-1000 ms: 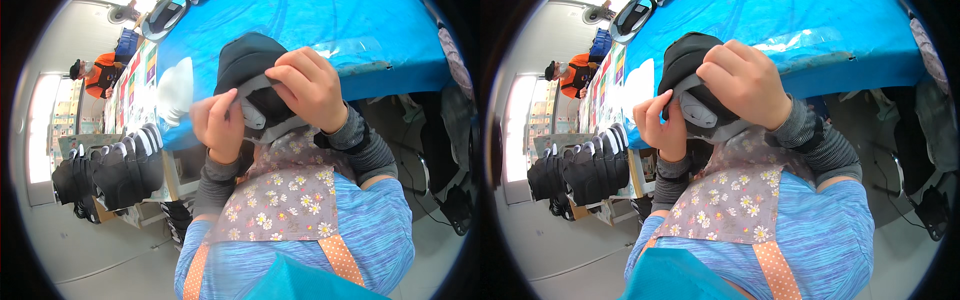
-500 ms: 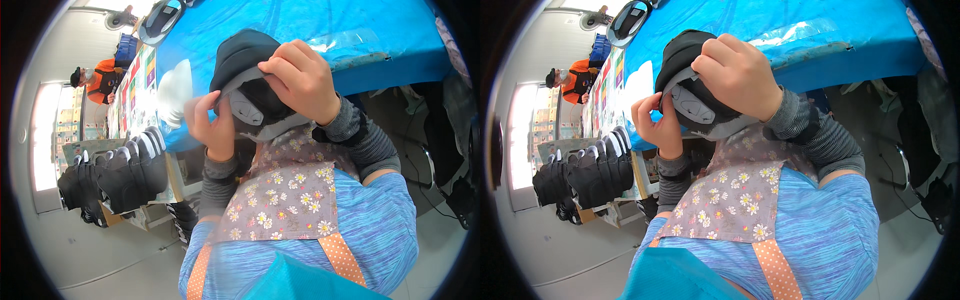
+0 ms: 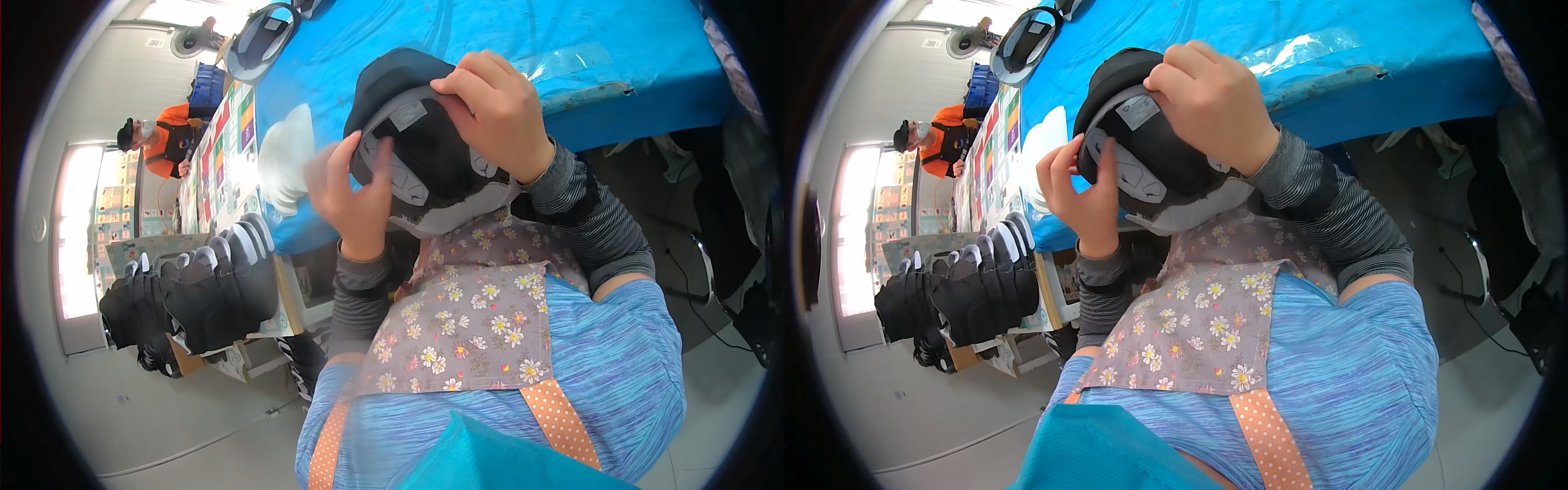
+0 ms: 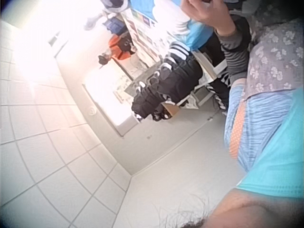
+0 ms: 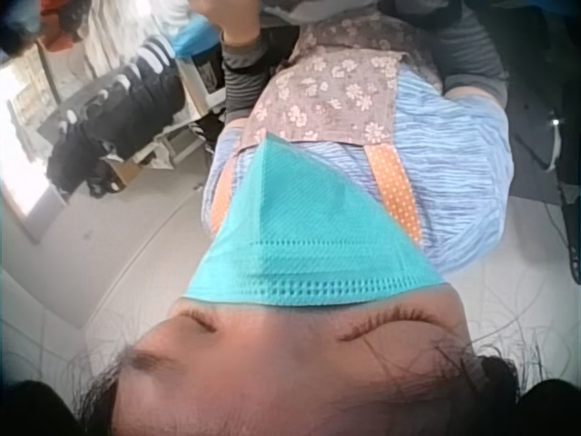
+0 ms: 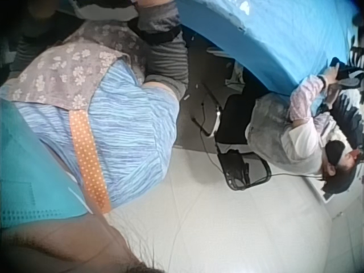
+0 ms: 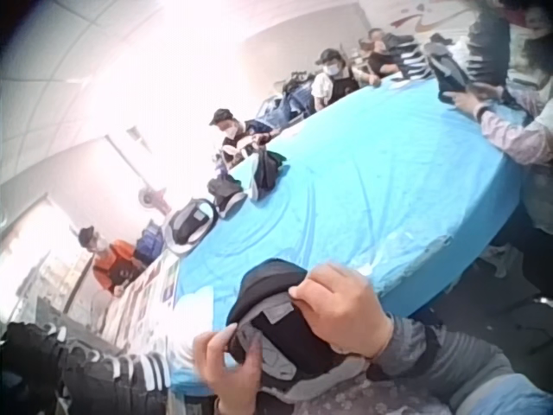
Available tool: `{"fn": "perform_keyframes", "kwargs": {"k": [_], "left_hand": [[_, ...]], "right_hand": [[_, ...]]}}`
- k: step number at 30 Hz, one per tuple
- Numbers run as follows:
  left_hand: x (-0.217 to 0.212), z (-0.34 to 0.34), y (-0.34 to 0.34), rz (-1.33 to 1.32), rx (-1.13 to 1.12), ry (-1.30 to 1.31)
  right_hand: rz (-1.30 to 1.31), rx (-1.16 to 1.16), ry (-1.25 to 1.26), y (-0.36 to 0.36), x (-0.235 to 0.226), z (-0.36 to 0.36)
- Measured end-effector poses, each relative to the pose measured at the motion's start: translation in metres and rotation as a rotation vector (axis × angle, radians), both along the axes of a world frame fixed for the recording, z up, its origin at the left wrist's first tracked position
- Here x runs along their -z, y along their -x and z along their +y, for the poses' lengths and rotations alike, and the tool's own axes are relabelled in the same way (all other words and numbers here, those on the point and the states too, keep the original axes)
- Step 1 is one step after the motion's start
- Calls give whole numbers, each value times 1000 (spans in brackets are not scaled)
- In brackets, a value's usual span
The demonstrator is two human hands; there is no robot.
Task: The person attaches white foam inserts to the interior of black shoe uppers by hand, pressing them down and folding the top edge of the material over the foam. They repeat this for multiple uppers, placing them in a stack on the left when finished.
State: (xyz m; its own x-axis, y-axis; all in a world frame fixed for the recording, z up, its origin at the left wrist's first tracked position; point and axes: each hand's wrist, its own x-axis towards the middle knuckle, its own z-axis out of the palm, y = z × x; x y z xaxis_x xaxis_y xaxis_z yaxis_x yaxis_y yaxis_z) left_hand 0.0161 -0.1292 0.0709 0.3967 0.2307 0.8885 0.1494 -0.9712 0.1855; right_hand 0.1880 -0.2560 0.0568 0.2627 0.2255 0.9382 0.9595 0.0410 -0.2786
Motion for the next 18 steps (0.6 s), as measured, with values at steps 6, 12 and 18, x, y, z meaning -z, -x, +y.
{"fn": "perform_keyframes", "kwargs": {"k": [6,12,18], "left_hand": [[-10,6,-2,113,-20,-74],[-10,13,-1,139,-27,32],[-7,12,-3,129,-36,50]], "right_hand": [[45,-51,12,-12,1,-2],[147,-137,55,-17,8,-5],[143,-74,39,-18,10,-4]]}}
